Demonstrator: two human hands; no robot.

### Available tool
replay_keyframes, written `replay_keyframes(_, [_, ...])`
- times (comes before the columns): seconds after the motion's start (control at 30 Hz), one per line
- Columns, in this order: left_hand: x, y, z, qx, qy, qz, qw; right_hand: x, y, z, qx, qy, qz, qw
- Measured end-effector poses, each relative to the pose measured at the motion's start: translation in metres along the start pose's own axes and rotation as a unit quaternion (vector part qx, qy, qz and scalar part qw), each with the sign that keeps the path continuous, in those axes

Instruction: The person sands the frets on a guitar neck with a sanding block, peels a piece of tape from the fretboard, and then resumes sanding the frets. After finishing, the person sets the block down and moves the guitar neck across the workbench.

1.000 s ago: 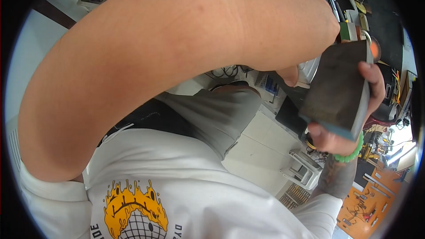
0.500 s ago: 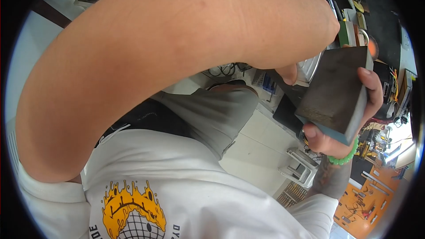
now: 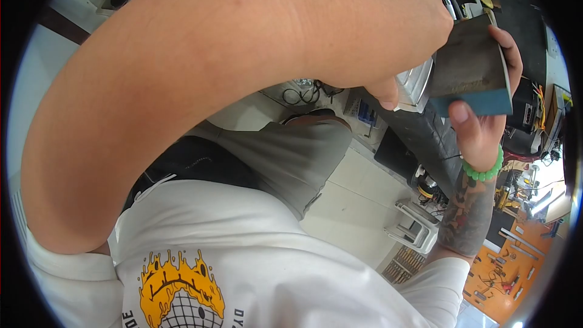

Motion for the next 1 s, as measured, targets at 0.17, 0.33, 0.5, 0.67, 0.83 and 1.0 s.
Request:
replay_keyframes(0.17, [-0.004, 0.001, 0.000, -0.004, 0.008, 0.009, 1.000, 0.008, 0.003, -0.001, -0.008, 0.004, 0.018, 1.000])
replay_keyframes(0.33, [0.002, -0.017, 0.002, 0.053, 0.046, -0.057, 0.996, -0.005, -0.013, 0.013, -0.002, 0.000, 0.029, 1.000])
replay_keyframes(0.5, [0.004, -0.015, 0.002, 0.071, 0.032, -0.083, 0.993, 0.015, 0.006, 0.009, -0.101, 0.123, 0.270, 0.950])
replay_keyframes(0.67, [-0.006, 0.002, 0.000, -0.025, -0.017, -0.025, 0.999, 0.000, -0.019, 0.019, 0.050, 0.018, 0.083, 0.995])
replay_keyframes(0.83, [0.005, -0.003, -0.005, -0.038, 0.056, -0.089, 0.994, -0.004, -0.032, 0.032, 0.034, 0.167, 0.059, 0.984])
replay_keyframes(1.0, [0.001, -0.013, -0.010, -0.043, 0.061, -0.111, 0.991, 0.034, 0.005, 0.009, 0.054, -0.010, 0.117, 0.992])
Point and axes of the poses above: each hand's wrist, its own z-axis away from the middle knuckle, its own y-axis out of the back of the hand, x = y × z, the point moved 3 cm from there along -z, towards the middle knuckle, and after that the axes turned 13 degrees about y, right-handed, at the moved point
